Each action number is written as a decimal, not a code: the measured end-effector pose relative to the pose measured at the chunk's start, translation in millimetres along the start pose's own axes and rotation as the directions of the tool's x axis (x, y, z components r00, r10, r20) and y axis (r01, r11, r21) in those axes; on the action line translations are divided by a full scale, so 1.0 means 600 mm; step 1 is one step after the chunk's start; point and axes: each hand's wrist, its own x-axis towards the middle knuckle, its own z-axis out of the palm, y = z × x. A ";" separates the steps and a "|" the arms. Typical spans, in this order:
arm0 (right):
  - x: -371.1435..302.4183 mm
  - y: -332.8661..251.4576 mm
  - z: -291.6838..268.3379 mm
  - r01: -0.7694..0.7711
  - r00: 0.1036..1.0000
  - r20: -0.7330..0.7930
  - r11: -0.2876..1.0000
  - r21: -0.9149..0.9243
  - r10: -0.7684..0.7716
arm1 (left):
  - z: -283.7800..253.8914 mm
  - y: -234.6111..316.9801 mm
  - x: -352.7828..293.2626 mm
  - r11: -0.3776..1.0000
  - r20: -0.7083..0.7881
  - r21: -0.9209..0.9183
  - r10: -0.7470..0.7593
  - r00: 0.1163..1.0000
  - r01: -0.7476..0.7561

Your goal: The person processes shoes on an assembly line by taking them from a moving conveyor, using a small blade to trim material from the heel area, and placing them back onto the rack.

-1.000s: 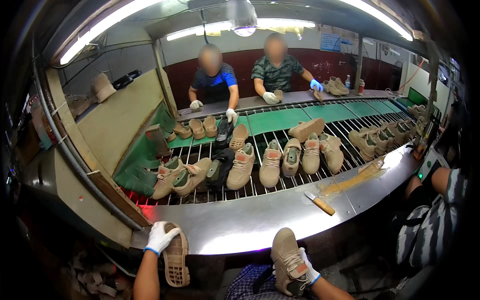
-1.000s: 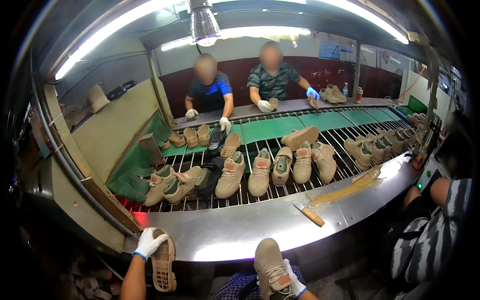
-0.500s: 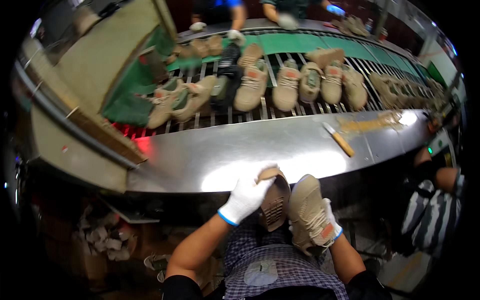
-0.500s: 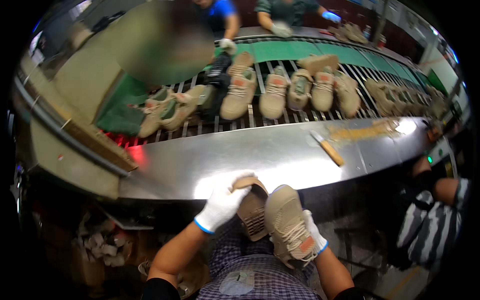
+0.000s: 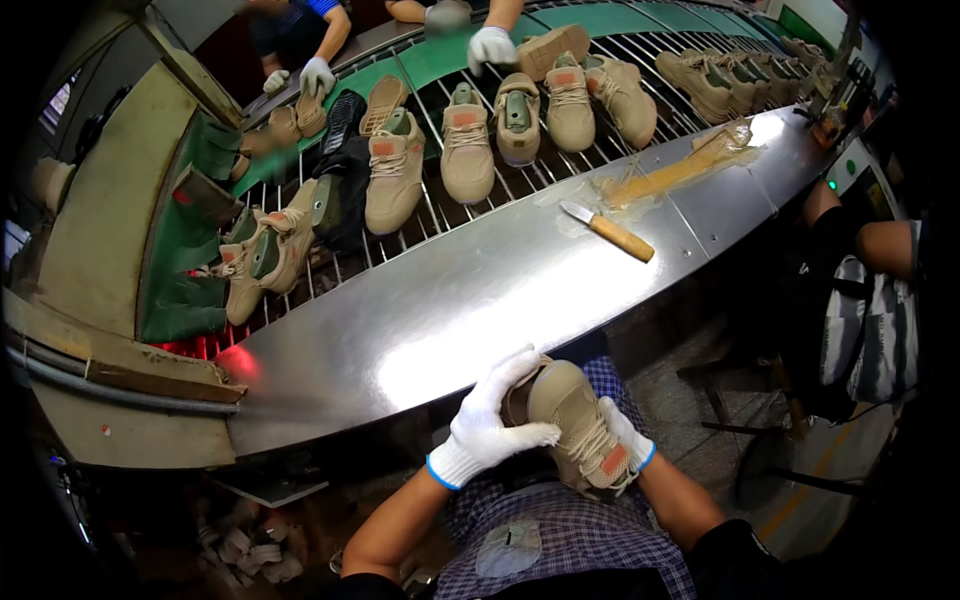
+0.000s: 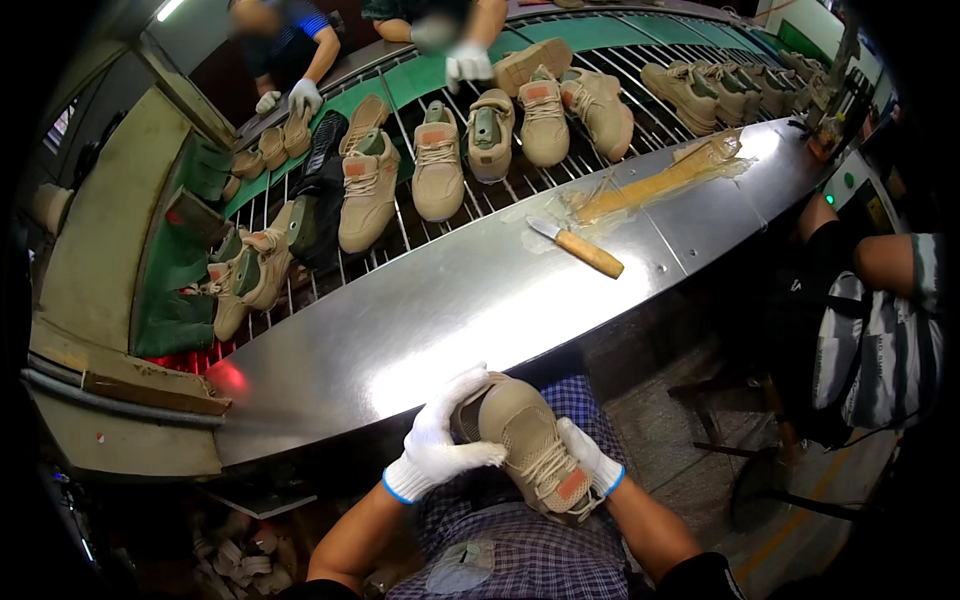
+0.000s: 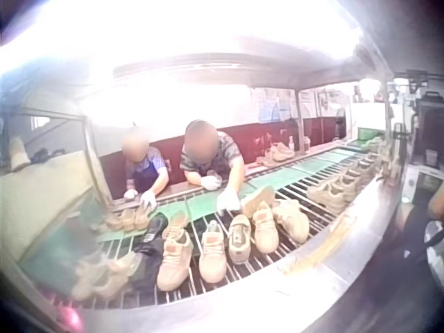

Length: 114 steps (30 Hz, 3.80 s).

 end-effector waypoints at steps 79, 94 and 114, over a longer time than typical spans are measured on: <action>-0.192 -0.040 0.122 0.056 0.956 -0.258 0.948 -0.313 -0.142 | 0.071 0.056 0.077 0.911 0.418 -0.293 -0.151 0.896 0.290; -0.176 0.026 0.057 0.157 0.929 -0.318 0.980 -0.119 -0.188 | 0.070 0.049 0.052 0.954 0.458 -0.006 -0.263 0.849 0.299; -0.097 -0.068 0.222 0.011 0.978 -0.180 0.882 -0.471 -0.108 | 0.006 0.125 -0.048 0.949 0.086 -0.023 -0.312 0.946 0.315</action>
